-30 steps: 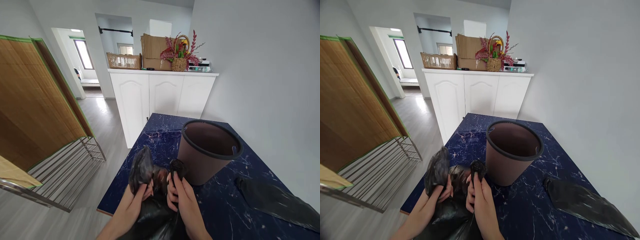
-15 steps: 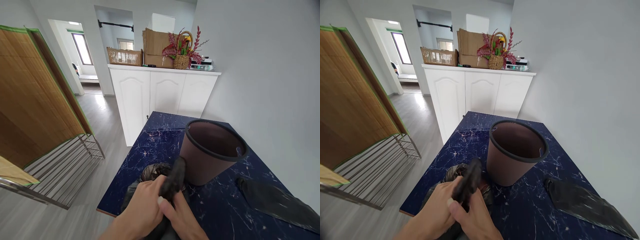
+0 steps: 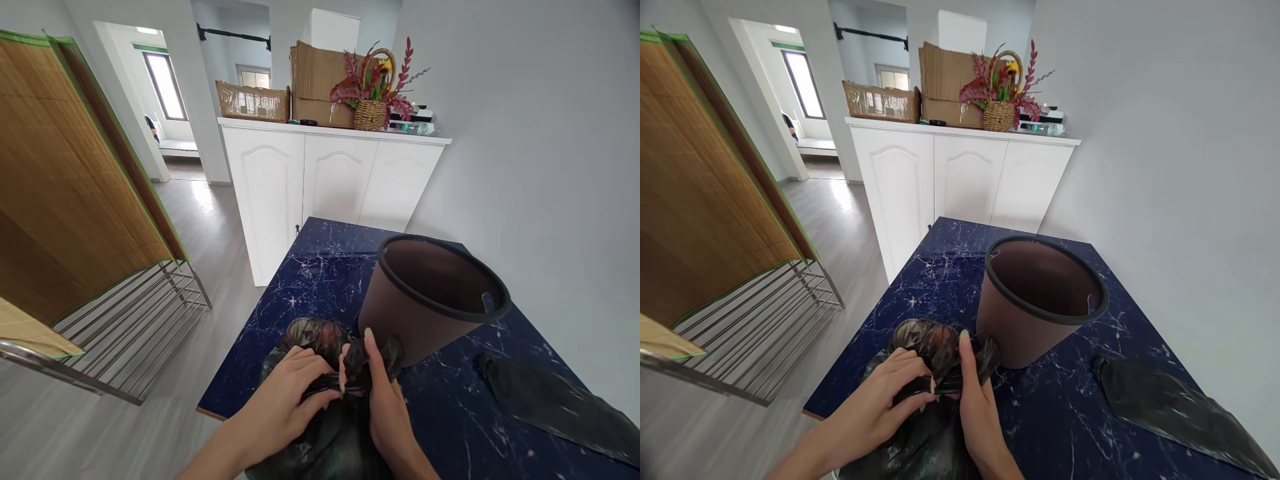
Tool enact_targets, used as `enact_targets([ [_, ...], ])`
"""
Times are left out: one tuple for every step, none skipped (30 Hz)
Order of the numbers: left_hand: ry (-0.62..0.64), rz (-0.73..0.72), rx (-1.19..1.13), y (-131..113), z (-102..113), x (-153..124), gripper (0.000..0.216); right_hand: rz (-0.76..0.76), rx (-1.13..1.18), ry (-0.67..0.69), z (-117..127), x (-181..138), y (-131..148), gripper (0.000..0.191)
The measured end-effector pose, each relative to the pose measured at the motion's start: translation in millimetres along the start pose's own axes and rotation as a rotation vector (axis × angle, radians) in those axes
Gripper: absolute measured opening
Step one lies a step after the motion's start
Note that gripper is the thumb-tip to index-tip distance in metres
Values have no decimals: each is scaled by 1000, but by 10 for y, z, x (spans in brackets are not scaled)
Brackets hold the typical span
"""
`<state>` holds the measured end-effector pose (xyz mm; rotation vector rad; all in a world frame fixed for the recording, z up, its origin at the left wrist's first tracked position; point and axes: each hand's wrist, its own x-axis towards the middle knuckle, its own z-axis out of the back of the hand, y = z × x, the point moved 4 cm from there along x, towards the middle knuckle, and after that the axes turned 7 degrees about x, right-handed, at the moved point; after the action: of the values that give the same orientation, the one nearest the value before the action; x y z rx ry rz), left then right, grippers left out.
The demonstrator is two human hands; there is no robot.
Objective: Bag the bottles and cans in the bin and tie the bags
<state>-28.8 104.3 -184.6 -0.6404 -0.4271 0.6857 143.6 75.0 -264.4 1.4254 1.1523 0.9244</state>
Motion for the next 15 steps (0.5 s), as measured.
enact_targets([
  [14, 14, -39, 6, 26, 7, 15, -78, 5, -18, -2, -26, 52, 67],
  [26, 37, -76, 11, 53, 18, 19, -143, 12, -6, -20, -56, 123, 64],
  [32, 69, -106, 15, 81, 29, 21, -171, 17, 43, -51, -85, 213, 62],
  [31, 103, -127, 18, 107, 40, 22, -150, 12, 126, -89, -111, 317, 61],
  [28, 140, -142, 24, 131, 51, 23, -103, -10, 221, -123, -133, 419, 59],
  [22, 174, -156, 30, 151, 60, 23, -40, -53, 305, -143, -151, 507, 56],
  [17, 201, -174, 35, 166, 67, 24, 31, -115, 375, -150, -164, 573, 52],
  [11, 219, -197, 40, 177, 72, 24, 107, -189, 429, -147, -171, 617, 47],
  [-1, 229, -224, 44, 187, 74, 25, 185, -265, 473, -140, -175, 641, 41],
  [-19, 234, -251, 46, 196, 74, 24, 266, -337, 502, -130, -176, 648, 35],
  [-40, 230, -272, 42, 204, 73, 23, 351, -399, 512, -119, -175, 647, 31],
  [-61, 218, -286, 32, 212, 71, 23, 435, -449, 502, -109, -173, 640, 30],
  [-80, 207, -295, 17, 218, 69, 24, 504, -489, 478, -102, -171, 627, 33],
  [-96, 200, -305, -1, 220, 67, 25, 564, -520, 442, -99, -168, 614, 38],
  [-106, 201, -316, -19, 218, 66, 28, 617, -542, 397, -100, -167, 602, 43],
])
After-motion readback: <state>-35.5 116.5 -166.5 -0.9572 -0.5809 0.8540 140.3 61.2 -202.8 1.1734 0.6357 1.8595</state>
